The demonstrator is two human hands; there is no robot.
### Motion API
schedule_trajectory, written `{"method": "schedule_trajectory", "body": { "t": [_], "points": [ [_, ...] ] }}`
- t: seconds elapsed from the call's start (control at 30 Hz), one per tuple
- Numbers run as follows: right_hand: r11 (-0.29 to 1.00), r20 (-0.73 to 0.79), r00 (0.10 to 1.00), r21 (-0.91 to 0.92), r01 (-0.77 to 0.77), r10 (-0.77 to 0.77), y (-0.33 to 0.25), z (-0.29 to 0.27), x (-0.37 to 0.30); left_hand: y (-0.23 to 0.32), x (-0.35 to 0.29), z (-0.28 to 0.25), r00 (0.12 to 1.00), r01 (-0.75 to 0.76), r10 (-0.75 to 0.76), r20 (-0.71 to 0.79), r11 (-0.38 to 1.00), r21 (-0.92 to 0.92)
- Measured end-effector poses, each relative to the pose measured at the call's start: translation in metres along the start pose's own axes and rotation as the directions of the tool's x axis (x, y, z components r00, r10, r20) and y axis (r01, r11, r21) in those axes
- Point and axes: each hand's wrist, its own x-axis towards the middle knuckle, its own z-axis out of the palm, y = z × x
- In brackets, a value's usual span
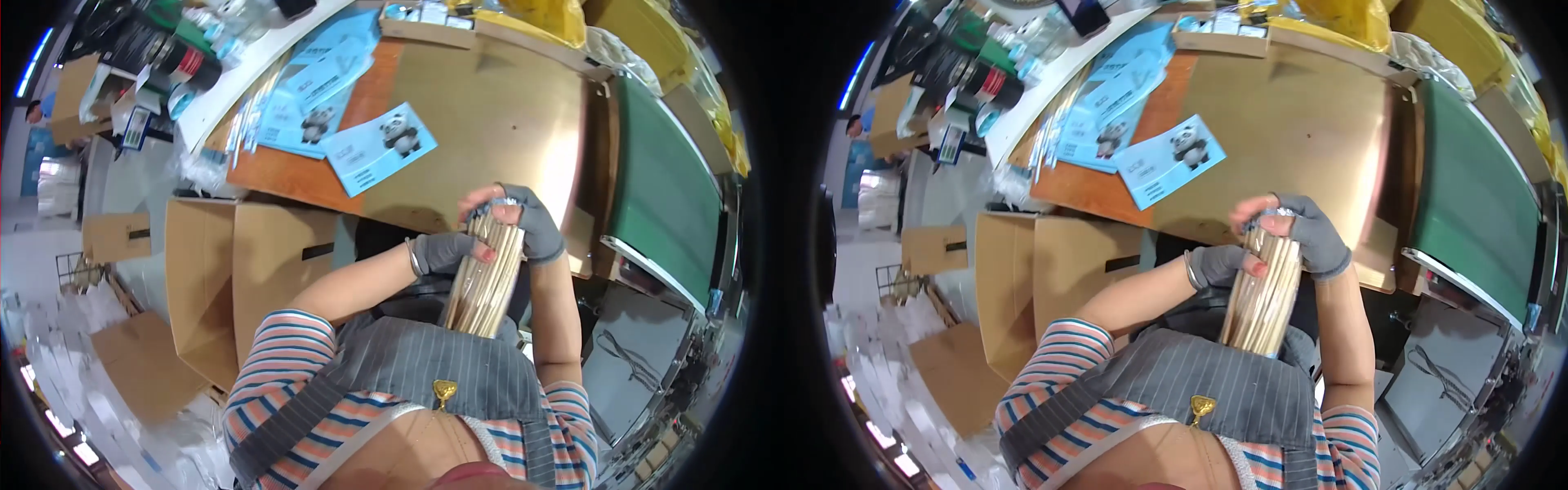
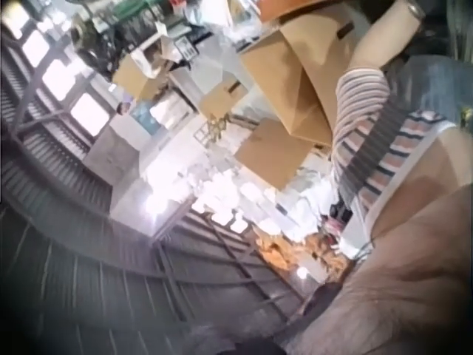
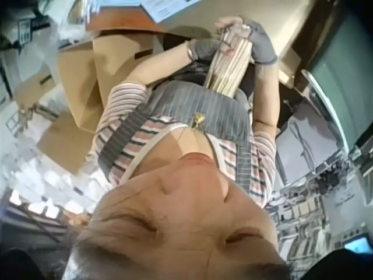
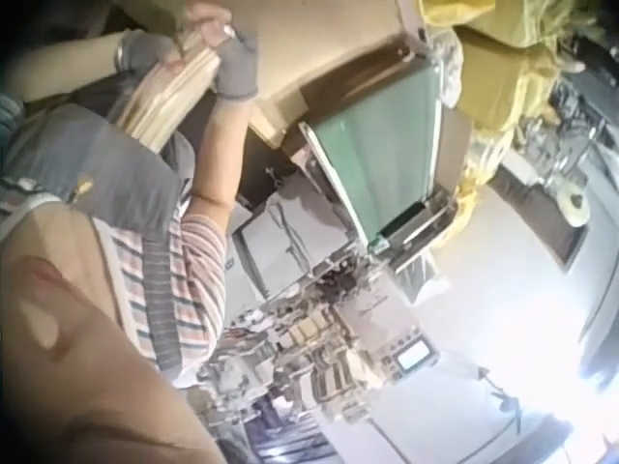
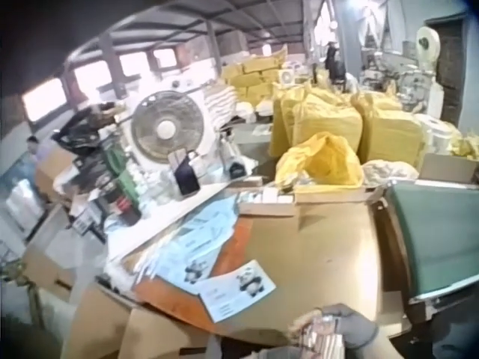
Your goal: Packaging incense sticks into bags and then cardboard boxes.
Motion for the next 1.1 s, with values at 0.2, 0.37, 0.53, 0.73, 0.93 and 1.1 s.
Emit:
{"method": "schedule_trajectory", "body": {
  "t": [0.2,0.37,0.53,0.73,0.93,1.1],
  "points": [
    [0.963,-0.16,0.985,0.248,0.104,-0.065,0.04,0.014,-0.003,0.012,-0.054,-0.084,0.737,0.396,0.566,-0.37,0.083,0.915],
    [0.957,-0.169,0.981,0.254,0.136,-0.095,0.043,0.022,-0.004,-0.03,-0.107,-0.126,0.788,0.446,0.606,-0.107,-0.444,0.777],
    [0.953,-0.2,0.974,0.257,0.161,-0.11,0.042,0.032,-0.013,-0.048,-0.142,-0.138,0.88,0.261,0.469,0.075,-0.609,0.749],
    [0.983,-0.129,0.989,0.155,0.097,-0.077,0.038,0.047,-0.004,-0.007,-0.09,-0.123,0.756,0.37,0.596,-0.27,-0.049,0.928],
    [0.983,-0.043,0.996,0.169,-0.066,0.074,0.052,0.045,0.026,-0.03,-0.038,-0.106,0.687,0.443,0.56,-0.463,0.181,0.878],
    [0.97,-0.167,0.977,0.227,-0.091,0.13,0.106,0.006,0.046,-0.01,-0.046,-0.052,0.513,0.104,0.825,0.238,-0.335,0.936]
  ]
}}
